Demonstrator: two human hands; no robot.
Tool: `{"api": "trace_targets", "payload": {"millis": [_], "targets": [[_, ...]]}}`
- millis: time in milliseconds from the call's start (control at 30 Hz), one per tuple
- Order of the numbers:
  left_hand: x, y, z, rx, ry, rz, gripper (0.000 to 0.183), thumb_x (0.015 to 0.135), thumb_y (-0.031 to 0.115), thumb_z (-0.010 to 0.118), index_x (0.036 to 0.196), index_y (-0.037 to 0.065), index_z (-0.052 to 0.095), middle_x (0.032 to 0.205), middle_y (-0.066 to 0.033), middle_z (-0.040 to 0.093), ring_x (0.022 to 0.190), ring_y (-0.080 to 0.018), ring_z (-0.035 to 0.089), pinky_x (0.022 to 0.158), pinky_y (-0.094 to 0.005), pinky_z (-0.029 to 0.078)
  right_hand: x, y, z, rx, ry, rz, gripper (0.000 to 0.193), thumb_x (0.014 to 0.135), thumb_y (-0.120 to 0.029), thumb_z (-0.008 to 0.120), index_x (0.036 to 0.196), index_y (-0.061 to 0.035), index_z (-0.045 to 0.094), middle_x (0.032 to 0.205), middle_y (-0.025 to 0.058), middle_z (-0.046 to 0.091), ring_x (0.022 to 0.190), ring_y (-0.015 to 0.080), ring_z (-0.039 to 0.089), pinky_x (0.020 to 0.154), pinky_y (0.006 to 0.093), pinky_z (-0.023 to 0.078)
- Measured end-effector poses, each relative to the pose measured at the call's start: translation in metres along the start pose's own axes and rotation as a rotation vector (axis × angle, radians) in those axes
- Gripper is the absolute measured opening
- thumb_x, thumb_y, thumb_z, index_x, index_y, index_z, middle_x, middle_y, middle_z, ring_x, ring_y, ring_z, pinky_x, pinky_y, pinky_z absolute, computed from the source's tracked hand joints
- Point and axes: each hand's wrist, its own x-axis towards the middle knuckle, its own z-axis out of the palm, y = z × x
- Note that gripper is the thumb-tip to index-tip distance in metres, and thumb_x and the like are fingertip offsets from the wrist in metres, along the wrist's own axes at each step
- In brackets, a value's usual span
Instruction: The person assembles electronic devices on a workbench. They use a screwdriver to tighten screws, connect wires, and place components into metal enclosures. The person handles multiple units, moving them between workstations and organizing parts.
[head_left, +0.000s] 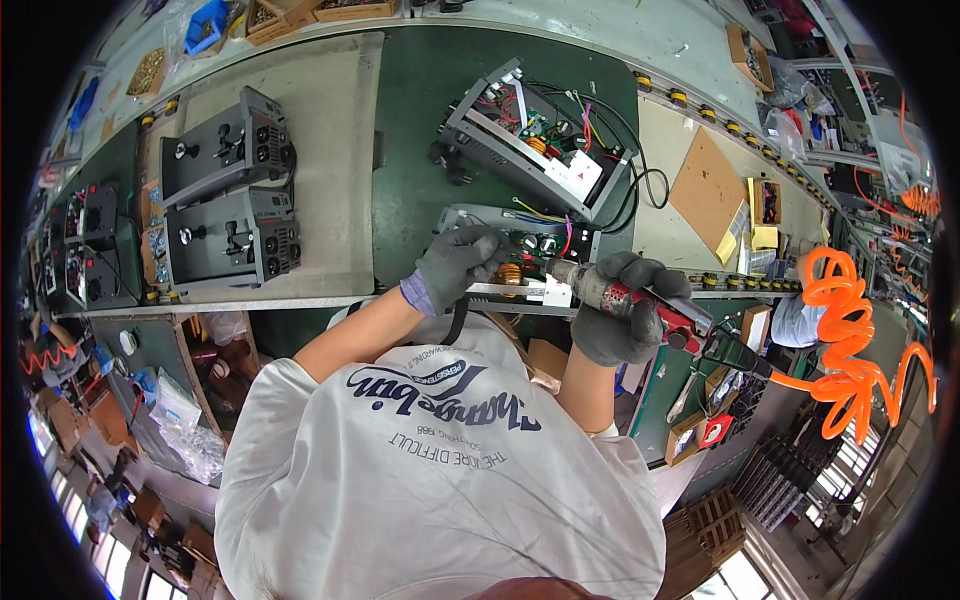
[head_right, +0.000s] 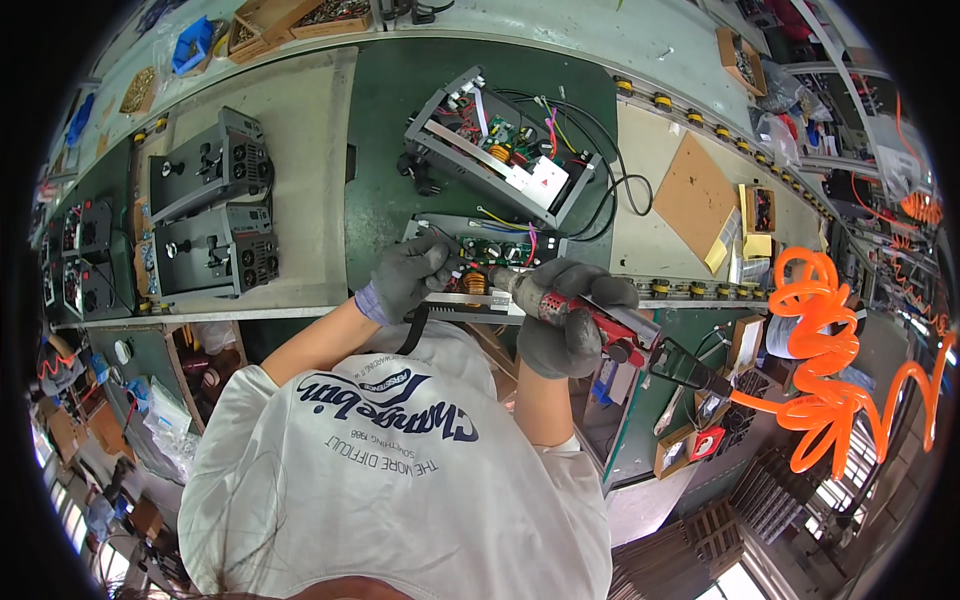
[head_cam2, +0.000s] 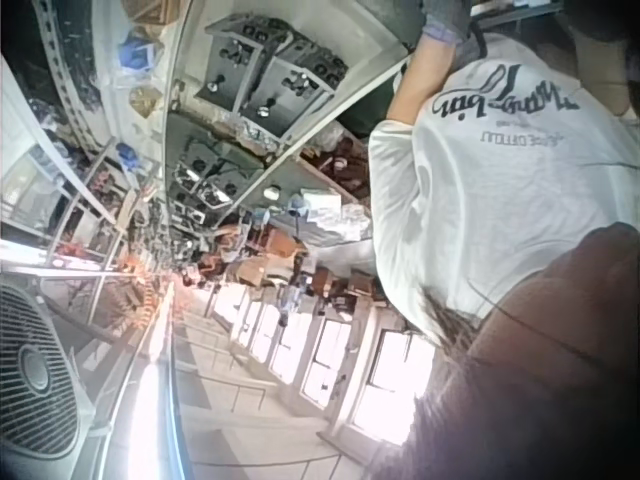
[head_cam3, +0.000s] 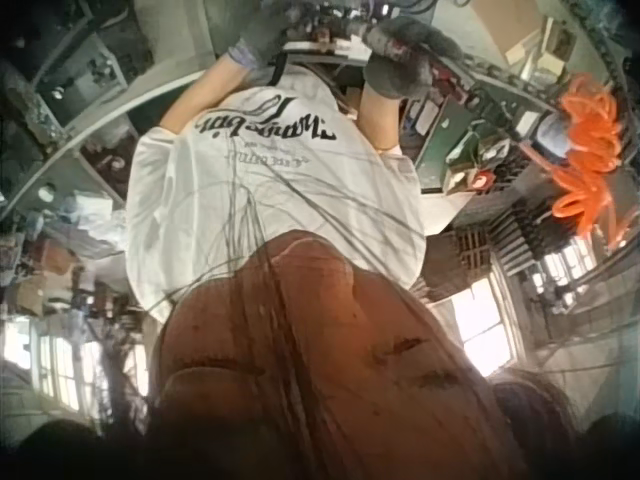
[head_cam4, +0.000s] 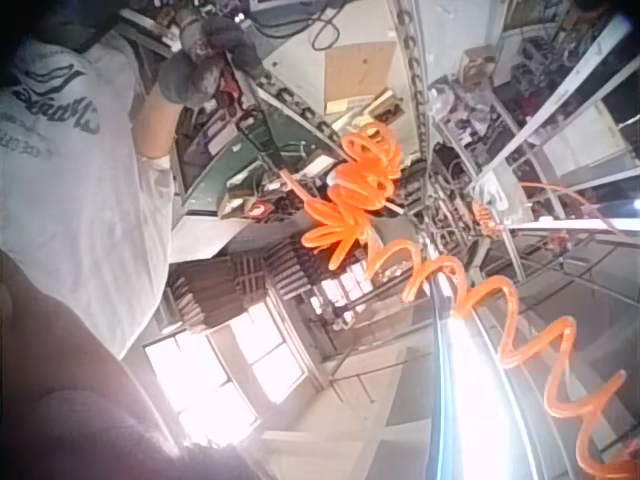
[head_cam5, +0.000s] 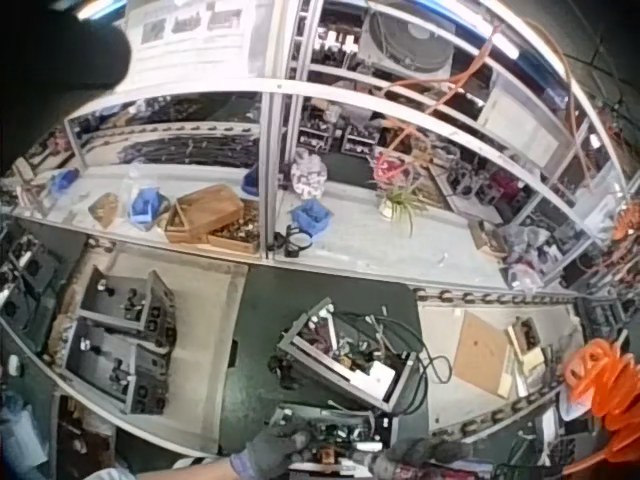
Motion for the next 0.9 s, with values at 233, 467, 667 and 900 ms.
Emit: {"api": "trace_targets", "payload": {"millis": [233, 467, 667, 900], "targets": [[0.023, 0.028, 0.019, 0.028, 0.124, -0.22, 0.061, 0.102, 0.055, 0.044, 0.123, 0.001, 0.061, 0.108, -0.0084, 0.068, 0.077, -0.0088, 0.06, 0.057, -0.0188, 0.047, 0.036, 0.025, -0.013, 0.007, 0.152, -0.084, 0.037, 0.079, -0.017, 0.069, 0.114, -0.008, 0.061, 0.08, 0.0121, 0.061, 0.068, 0.0279, 0.062, 0.065, 0.042, 0.055], [0.063, 0.062, 0.023, 0.472, 0.151, 0.087, 0.035, 0.1, 0.027, 0.055, 0.117, -0.001, 0.068, 0.101, -0.0079, 0.072, 0.093, -0.0139, 0.064, 0.084, -0.0285, 0.049, 0.081, 0.062, -0.034, -0.306, 0.271, -0.115, 0.032, 0.076, -0.018, 0.063, 0.105, -0.0051, 0.064, 0.087, 0.0134, 0.068, 0.074, 0.0273, 0.067, 0.067, 0.0394, 0.057], [0.072, 0.058, 0.012, 0.205, 0.161, -0.095, 0.032, 0.101, 0.015, 0.047, 0.128, 0.002, 0.06, 0.1, -0.0055, 0.065, 0.083, -0.0111, 0.061, 0.073, -0.0236, 0.051, 0.08, 0.067, -0.038, -0.324, 0.197, -0.005, 0.029, 0.076, -0.015, 0.065, 0.104, -0.0081, 0.065, 0.086, 0.0128, 0.069, 0.077, 0.0246, 0.068, 0.071, 0.038, 0.057], [0.057, 0.033, 0.007, 0.075, 0.138, -0.13, 0.032, 0.101, 0.009, 0.04, 0.125, 0.001, 0.059, 0.101, -0.0095, 0.065, 0.086, -0.0162, 0.065, 0.079, -0.0282, 0.058, 0.097, 0.077, -0.037, -0.402, 0.107, -0.01, 0.018, 0.078, -0.005, 0.065, 0.095, -0.0041, 0.062, 0.08, 0.0142, 0.068, 0.069, 0.0236, 0.066, 0.066, 0.0378, 0.056]]}}
